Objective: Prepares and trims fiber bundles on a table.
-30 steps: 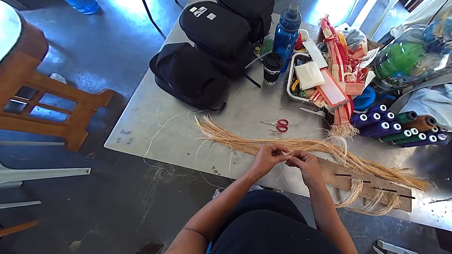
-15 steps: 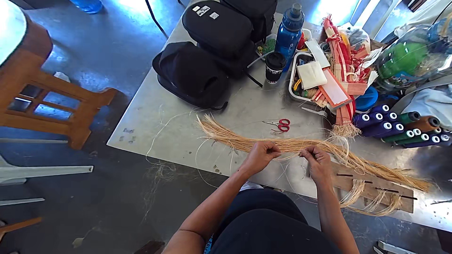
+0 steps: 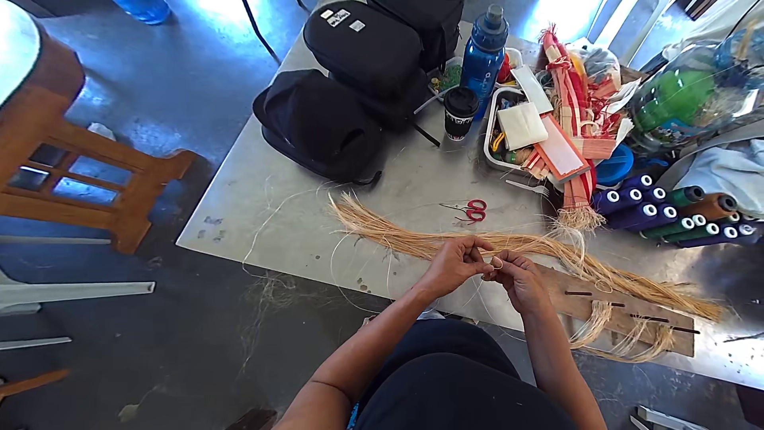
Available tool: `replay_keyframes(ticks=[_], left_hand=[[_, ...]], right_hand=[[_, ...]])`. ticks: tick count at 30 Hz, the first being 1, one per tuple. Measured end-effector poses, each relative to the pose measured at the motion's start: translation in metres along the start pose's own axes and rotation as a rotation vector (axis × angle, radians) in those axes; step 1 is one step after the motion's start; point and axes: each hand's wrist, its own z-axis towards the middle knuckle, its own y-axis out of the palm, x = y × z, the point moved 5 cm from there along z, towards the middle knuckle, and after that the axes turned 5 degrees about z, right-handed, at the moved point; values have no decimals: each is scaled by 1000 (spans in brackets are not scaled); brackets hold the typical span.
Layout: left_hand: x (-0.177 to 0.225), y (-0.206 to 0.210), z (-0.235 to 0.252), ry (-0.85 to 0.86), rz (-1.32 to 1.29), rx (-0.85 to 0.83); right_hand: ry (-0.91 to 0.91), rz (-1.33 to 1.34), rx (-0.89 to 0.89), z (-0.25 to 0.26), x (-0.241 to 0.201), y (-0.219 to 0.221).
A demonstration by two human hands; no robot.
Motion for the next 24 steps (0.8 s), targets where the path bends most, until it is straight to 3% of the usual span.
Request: replay_keyframes(ticks=[12,24], left_hand=[[-6,8,0,107,91,204],[-17,12,4,-81,-22,268]], right_hand=[[2,-87,37,1,3,-6],[-12,-108,47,1,3,-13]])
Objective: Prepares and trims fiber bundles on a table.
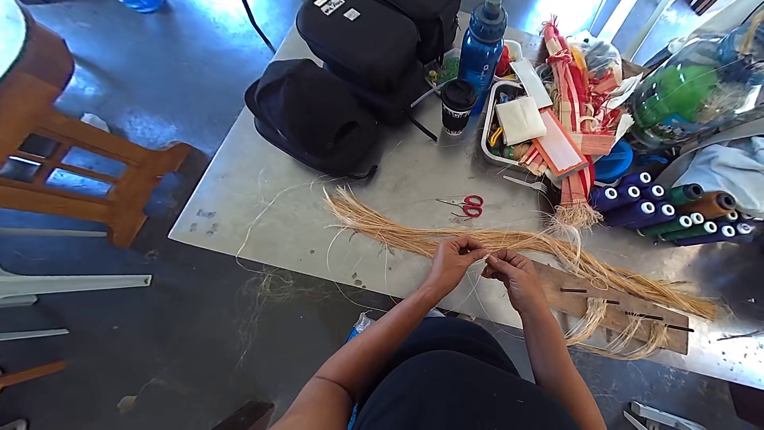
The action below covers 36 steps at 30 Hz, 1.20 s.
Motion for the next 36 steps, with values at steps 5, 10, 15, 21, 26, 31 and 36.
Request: replay_keyframes(ticks=[5,10,15,21,26,31,36], left_hand=[[-2,1,0,-3,-16,7],[-5,2,1,-61,-97,27],[-11,4,1,-151,-252,50],[-13,8,-2,-176,-294,61],[-13,10,-3,-195,-331,64],[-13,11,-4,-195,-335,57],[-12,8,-3,-154,-293,95]], right_hand=[[-11,-1,-2,-1,0,-1],[-38,-126,-12,-2,-3,-6],[-129,-170,-10,-2,-9,-21],[-320,-324,37,-7,-15,-10],[-394,-436,60,-8,-12,-4],[-406,-404,66,-9,-11,-2],[-335,-352,7,-7,-7,-2]])
